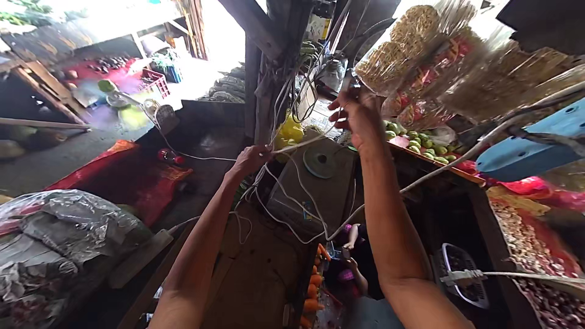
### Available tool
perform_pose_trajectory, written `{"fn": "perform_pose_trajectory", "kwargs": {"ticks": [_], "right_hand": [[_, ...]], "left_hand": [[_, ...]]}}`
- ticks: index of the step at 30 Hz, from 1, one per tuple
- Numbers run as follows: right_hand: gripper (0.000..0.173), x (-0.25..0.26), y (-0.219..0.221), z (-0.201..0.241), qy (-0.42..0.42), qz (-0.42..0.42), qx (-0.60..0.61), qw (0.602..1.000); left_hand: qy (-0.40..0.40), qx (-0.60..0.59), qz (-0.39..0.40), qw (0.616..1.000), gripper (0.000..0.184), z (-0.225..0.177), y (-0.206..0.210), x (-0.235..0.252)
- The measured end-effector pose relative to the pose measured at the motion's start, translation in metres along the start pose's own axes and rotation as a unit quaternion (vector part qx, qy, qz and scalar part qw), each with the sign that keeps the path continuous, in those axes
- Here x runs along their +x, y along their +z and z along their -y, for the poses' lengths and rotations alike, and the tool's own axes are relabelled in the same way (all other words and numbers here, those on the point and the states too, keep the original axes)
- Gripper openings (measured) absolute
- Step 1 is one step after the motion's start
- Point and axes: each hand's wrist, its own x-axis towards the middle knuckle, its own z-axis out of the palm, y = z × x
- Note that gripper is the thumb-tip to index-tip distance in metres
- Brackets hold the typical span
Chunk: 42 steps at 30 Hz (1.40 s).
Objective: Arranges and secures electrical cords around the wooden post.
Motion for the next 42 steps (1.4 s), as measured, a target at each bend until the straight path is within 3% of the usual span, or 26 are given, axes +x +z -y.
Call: {"fn": "perform_pose_trajectory", "kwargs": {"ticks": [6,10,14,18,20,23,28,32,36,39,42], "right_hand": [[0.039,0.044,0.032,-0.086,0.148,0.056,-0.216,0.964],[0.037,0.065,0.054,-0.134,0.110,0.062,-0.255,0.959],[0.035,0.081,0.066,-0.147,0.073,0.067,-0.289,0.952],[0.031,0.082,0.073,-0.151,0.038,0.064,-0.291,0.954],[0.031,0.082,0.076,-0.151,0.013,0.067,-0.296,0.953],[0.033,0.078,0.081,-0.145,0.011,0.063,-0.294,0.954],[0.031,0.077,0.091,-0.144,-0.033,0.045,-0.284,0.957],[0.032,0.079,0.104,-0.141,-0.065,0.087,-0.256,0.960],[0.031,0.083,0.109,-0.147,-0.076,0.114,-0.189,0.972],[0.028,0.087,0.106,-0.154,-0.104,0.115,-0.178,0.972],[0.031,0.082,0.102,-0.148,-0.081,0.060,-0.183,0.978]], "left_hand": [[-0.022,0.029,0.045,0.998,0.020,0.000,0.013,0.010],[-0.002,0.037,0.094,0.995,0.026,0.004,0.007,0.019],[0.032,0.037,0.152,0.987,0.027,0.013,0.000,0.022],[0.033,0.012,-0.060,0.998,0.027,0.013,0.009,0.020],[-0.003,-0.037,-0.115,0.993,0.035,0.004,0.010,0.035],[0.009,-0.152,-0.128,0.980,0.046,-0.004,0.013,0.051],[-0.018,-0.257,-0.165,0.952,0.038,-0.015,0.018,0.070],[-0.045,-0.280,-0.191,0.940,0.033,-0.013,0.021,0.081],[-0.043,-0.447,-0.165,0.878,0.039,-0.019,0.017,0.078],[-0.024,-0.458,-0.149,0.876,0.042,-0.020,0.012,0.077],[-0.019,-0.452,-0.210,0.867,0.042,-0.029,0.005,0.073]]}}
